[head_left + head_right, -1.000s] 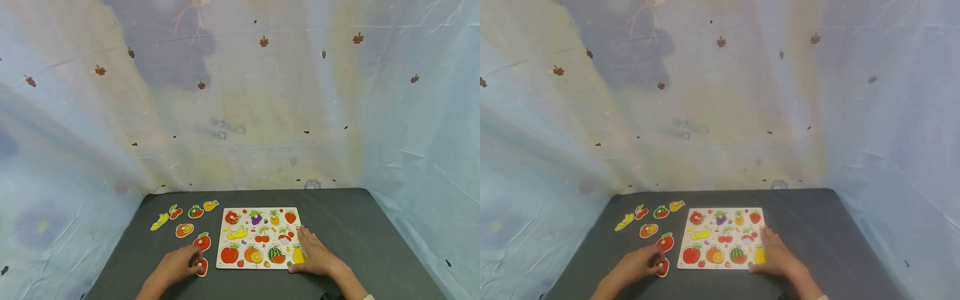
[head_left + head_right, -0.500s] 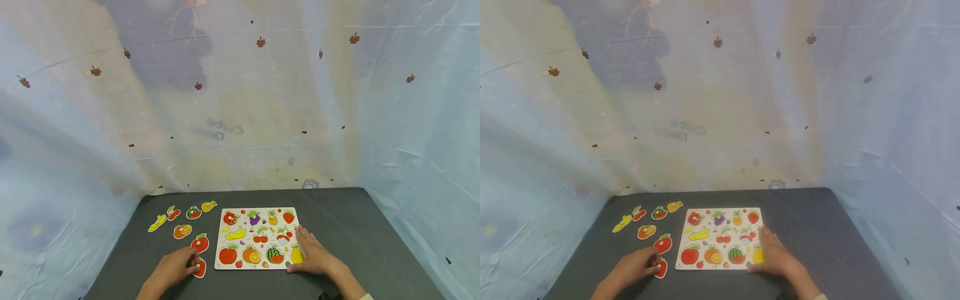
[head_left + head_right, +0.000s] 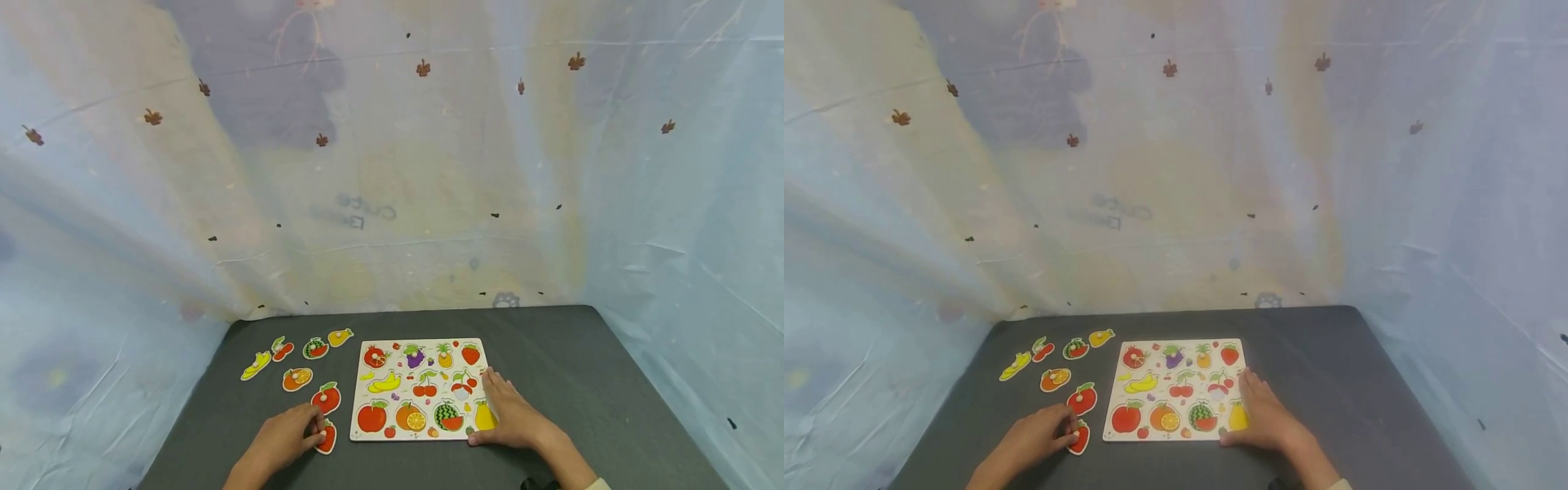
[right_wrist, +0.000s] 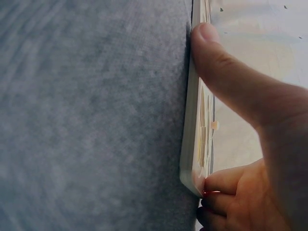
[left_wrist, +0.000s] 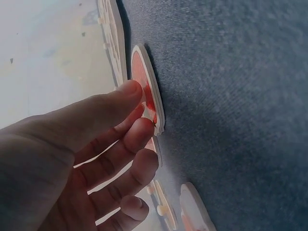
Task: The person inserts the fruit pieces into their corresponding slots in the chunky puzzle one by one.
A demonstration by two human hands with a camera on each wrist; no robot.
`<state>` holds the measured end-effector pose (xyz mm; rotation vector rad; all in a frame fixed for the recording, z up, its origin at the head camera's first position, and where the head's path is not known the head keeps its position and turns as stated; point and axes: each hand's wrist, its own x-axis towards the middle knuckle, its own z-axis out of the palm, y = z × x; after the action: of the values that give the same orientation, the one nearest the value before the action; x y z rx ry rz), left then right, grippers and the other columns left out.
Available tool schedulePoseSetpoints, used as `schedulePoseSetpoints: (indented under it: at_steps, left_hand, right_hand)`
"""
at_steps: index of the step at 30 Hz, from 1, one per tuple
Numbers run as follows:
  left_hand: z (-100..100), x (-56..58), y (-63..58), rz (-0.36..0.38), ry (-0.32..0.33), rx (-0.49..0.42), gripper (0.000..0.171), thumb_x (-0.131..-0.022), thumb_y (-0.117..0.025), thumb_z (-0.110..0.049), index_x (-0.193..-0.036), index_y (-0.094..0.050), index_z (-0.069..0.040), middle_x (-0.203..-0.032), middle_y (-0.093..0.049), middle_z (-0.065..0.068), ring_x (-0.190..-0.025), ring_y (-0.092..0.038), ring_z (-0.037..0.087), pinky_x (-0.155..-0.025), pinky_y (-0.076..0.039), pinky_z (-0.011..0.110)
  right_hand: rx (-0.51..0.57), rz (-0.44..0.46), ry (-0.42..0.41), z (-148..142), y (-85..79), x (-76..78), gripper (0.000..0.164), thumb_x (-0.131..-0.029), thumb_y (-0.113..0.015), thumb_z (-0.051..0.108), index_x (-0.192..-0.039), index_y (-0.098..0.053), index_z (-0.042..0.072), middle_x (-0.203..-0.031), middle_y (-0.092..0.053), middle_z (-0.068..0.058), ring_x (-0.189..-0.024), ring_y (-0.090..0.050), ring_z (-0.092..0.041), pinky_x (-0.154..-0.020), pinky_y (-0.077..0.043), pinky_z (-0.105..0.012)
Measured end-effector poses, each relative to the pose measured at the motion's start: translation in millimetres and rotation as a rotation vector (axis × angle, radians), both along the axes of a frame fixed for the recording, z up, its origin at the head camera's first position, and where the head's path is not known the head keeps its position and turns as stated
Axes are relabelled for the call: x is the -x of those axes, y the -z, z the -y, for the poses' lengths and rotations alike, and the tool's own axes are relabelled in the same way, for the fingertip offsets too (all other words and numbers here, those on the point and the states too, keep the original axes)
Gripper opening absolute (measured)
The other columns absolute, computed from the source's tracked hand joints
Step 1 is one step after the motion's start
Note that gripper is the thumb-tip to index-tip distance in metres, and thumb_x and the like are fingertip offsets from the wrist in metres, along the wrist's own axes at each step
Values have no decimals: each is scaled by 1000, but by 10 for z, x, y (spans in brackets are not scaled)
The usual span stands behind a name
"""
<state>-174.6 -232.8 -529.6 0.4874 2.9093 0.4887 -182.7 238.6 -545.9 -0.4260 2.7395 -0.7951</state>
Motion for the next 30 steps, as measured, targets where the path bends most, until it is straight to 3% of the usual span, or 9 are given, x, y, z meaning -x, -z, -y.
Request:
schedulePoseSetpoints:
  at_steps: [8, 18, 26, 30]
  left_hand:
    - [-63, 2, -51, -65, 8, -2, 29, -91, -88, -34, -91, -59, -32, -82, -51, -19, -69, -46, -2, -64, -42, 32]
    - [-279, 79, -103, -131, 60, -48, 24, -94, -86, -31, -94, -62, -31, -87, -55, -17, -69, -46, -2, -63, -41, 29]
    - [-442, 210, -109, -214, 0, -92, 20, -94, -86, -30, -98, -66, -32, -89, -56, -17, -70, -46, -1, -62, -43, 25]
    - [-518, 264, -127, -250, 1, -136, 19, -95, -85, -30, -98, -66, -32, -88, -58, -15, -68, -45, -3, -59, -42, 23]
  right_hand:
    - [-6, -1, 1, 6, -19, -2, 138, -74, -93, 63, -165, -20, -11, -174, -13, -32, -162, -18, -47, -128, -15, -64]
    - [-14, 1, -6, -1, 20, 7, 139, -74, -92, 64, -165, -20, -11, -175, -13, -31, -162, -17, -46, -128, -15, -64]
    - [-16, -4, -14, -5, 28, 12, 139, -75, -91, 66, -165, -19, -11, -175, -13, -31, -162, -17, -47, -128, -15, -64]
    - [-17, -2, -11, -12, 17, 15, 139, -75, -91, 65, -165, -19, -12, -174, -13, -32, -162, -17, -47, -128, -15, -64]
